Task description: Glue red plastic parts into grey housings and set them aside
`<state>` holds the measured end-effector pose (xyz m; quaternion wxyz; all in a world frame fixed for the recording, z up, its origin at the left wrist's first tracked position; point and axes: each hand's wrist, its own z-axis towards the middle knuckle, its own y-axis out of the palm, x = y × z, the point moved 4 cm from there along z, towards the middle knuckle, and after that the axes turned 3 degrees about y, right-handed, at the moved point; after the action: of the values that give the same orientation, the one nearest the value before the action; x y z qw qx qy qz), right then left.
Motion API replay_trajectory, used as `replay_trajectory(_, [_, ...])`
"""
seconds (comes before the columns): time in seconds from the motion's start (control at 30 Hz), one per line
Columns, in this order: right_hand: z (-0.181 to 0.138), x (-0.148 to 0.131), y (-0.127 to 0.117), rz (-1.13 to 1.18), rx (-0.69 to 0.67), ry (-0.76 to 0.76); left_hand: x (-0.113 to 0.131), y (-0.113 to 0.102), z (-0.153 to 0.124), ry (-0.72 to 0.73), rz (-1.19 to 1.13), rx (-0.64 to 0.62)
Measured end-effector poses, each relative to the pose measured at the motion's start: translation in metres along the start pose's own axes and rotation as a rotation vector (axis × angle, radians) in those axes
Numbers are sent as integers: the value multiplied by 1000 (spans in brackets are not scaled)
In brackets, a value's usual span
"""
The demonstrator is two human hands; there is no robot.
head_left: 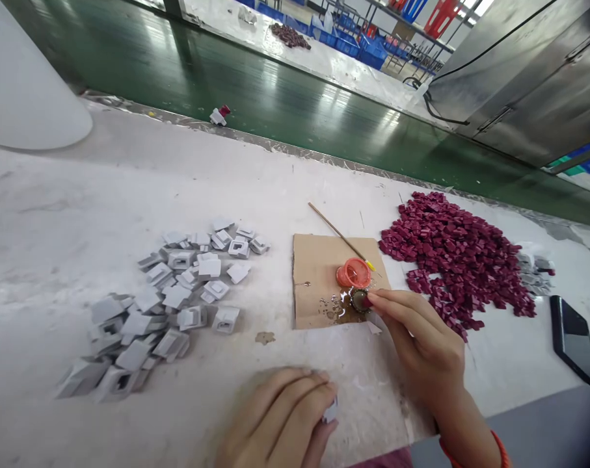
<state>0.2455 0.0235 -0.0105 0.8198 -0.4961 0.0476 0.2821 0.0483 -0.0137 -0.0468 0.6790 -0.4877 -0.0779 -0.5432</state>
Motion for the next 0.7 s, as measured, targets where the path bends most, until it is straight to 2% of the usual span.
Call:
replay_trajectory(0.27, [-1, -5, -7, 23, 53, 16, -1, 1, -2, -41, -15, -3])
replay_trajectory(0.37, [-11, -19, -14, 94, 105, 125, -2, 1, -2, -92, -56, 14])
replay_trajectory(0.47, [-25, -40, -11, 245, 99, 243, -2, 1, -1, -121, -94, 34])
replay_trajectory(0.6, [-35, -65, 3, 363, 70, 176, 0, 0, -1, -130, -110, 50])
replay_trajectory(0.7, [-37, -70, 9, 385, 84, 131, 1, 1, -2, -149, -120, 36])
